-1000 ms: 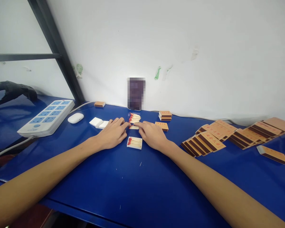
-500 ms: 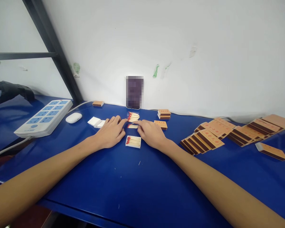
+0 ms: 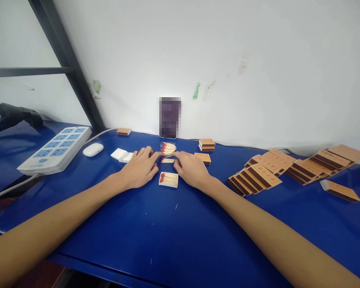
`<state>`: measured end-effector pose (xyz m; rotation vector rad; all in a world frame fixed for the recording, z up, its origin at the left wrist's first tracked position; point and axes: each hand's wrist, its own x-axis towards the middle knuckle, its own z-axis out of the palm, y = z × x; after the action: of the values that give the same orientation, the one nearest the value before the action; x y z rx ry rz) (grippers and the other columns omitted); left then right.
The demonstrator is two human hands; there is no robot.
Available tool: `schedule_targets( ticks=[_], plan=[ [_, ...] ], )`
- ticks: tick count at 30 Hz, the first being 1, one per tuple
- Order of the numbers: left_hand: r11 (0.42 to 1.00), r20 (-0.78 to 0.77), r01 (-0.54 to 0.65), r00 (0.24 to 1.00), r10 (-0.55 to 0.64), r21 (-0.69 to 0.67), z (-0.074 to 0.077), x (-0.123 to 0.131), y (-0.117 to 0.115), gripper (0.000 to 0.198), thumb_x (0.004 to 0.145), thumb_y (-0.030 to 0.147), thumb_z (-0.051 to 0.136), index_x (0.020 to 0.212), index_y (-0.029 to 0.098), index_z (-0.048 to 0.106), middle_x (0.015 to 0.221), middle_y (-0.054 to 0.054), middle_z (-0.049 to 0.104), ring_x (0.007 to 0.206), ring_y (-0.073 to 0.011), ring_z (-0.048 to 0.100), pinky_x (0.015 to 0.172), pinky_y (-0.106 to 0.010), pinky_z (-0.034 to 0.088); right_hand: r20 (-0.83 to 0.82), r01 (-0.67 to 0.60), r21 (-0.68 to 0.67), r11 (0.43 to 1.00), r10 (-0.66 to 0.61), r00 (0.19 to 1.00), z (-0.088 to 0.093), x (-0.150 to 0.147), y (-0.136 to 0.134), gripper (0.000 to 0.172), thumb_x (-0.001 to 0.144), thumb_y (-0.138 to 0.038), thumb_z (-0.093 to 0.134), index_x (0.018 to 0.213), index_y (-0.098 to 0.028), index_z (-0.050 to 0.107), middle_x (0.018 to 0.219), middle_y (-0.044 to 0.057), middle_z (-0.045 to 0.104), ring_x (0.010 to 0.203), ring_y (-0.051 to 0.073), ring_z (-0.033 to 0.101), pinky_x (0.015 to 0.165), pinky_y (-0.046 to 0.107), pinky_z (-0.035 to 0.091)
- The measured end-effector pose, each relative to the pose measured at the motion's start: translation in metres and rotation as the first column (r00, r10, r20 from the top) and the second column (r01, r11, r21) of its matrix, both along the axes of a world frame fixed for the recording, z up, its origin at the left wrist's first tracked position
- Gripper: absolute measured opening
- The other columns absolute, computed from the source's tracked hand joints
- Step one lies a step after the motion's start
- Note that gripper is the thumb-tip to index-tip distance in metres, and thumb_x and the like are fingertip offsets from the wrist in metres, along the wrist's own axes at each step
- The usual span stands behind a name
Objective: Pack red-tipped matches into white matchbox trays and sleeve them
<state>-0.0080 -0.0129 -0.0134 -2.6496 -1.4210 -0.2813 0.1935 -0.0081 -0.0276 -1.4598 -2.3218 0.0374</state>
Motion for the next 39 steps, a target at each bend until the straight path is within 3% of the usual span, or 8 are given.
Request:
schedule_targets(
  ticks=[6,17,28,32,39],
  plan=[
    [1.000,-0.014,-0.005,1.000,0.005,0.005,-0.0006,0.0003,0.0002,0.040,0.092,0.030,0.032,0.125,0.015,0.048,0.107,-0.013,0.048,0.096,-0.0278,0.045,0.084,-0.046,0.039,-0.001,0.018,0.003,1.000,-0.018,1.000,0.0003,-0.0013,-0.0002,0.034,0.090,-0.018,0.042,0.117,-0.016,0.062,0.093,0.007,0.067,0.075,0.017,0.057,0.068,0.029,0.038],
    [1.000,-0.006,0.013,1.000,-0.013,-0.010,-0.0001,-0.0002,0.0004,0.038,0.092,0.028,0.033,0.125,0.018,0.048,0.104,-0.012,0.048,0.094,-0.0271,0.046,0.081,-0.044,0.040,0.051,-0.003,-0.001,1.000,0.003,0.999,0.0016,-0.0006,0.0000,0.035,0.091,-0.018,0.042,0.117,-0.021,0.064,0.081,0.003,0.062,0.070,0.015,0.054,0.062,0.026,0.033],
    [0.999,-0.011,0.035,0.999,-0.035,-0.017,-0.0005,-0.0008,0.0019,0.034,0.092,0.026,0.034,0.123,0.019,0.047,0.103,-0.010,0.046,0.092,-0.0248,0.046,0.080,-0.041,0.041,0.039,0.001,-0.018,1.000,-0.001,0.999,0.0033,-0.0013,-0.0022,0.039,0.091,-0.018,0.041,0.125,-0.021,0.060,0.086,0.004,0.064,0.072,0.016,0.055,0.061,0.027,0.033],
    [0.999,-0.011,0.039,0.999,-0.039,-0.013,-0.0005,-0.0004,0.0016,0.034,0.092,0.025,0.034,0.122,0.018,0.048,0.103,-0.011,0.047,0.091,-0.0251,0.046,0.078,-0.041,0.041,0.046,0.011,-0.021,1.000,-0.010,0.999,0.0023,-0.0009,-0.0009,0.035,0.091,-0.020,0.041,0.117,-0.020,0.065,0.087,0.005,0.065,0.074,0.017,0.056,0.063,0.028,0.033],
    [1.000,-0.003,0.008,1.000,-0.008,-0.001,-0.0021,-0.0004,0.0025,0.043,0.094,0.032,0.031,0.134,0.020,0.041,0.104,-0.010,0.047,0.091,-0.0253,0.046,0.081,-0.042,0.040,0.031,0.011,-0.020,1.000,-0.011,0.999,0.0017,-0.0007,-0.0003,0.036,0.092,-0.020,0.040,0.120,-0.020,0.062,0.092,0.005,0.067,0.074,0.016,0.057,0.064,0.028,0.035]
  ],
)
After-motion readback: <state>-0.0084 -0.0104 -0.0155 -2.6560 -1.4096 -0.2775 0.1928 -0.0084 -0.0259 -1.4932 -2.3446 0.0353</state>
